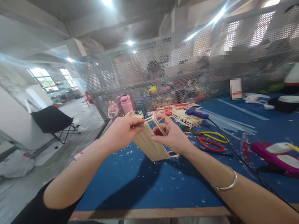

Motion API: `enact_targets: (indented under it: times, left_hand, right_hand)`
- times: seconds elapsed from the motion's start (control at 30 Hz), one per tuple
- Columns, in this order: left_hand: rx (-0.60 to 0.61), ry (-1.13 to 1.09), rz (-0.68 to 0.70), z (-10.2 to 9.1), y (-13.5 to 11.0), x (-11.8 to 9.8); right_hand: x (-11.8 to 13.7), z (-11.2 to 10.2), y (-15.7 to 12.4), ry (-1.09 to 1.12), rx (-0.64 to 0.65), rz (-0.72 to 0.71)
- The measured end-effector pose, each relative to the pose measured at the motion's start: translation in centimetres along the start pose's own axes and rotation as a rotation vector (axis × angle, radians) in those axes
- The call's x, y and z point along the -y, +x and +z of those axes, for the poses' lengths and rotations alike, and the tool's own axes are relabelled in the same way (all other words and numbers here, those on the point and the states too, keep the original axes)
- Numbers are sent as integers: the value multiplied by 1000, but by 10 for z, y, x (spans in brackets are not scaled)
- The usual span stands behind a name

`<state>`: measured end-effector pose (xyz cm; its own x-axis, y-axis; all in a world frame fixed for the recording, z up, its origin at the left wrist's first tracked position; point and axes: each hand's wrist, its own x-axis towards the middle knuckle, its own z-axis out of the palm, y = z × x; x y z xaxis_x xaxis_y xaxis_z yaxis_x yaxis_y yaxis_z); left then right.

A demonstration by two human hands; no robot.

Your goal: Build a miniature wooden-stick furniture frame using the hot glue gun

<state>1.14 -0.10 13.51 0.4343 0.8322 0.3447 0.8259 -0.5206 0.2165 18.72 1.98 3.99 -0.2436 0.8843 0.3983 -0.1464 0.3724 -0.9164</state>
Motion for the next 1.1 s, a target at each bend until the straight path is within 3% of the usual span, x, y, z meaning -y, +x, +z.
enact_targets:
  times: [0.2, 0.57, 0.73, 0.93, 1.1]
  left_hand:
    - [144, -224, -20, 6, 5, 7]
    - [128, -295, -22, 9, 5, 6]
    - [29, -338, -57, 13, 1, 4]
    - [-21, -448, -120, 16, -3, 8]
    - [15, -629, -101, 15, -6, 11]
  right_hand:
    - [2, 3, 4, 72, 3, 87]
    - [1, 4, 4, 71, -6, 82]
    - [2, 4, 4, 97, 5, 88]
    - [4, 5, 2, 93, 24, 100]
    - [3, 3, 2, 69, 20, 84]
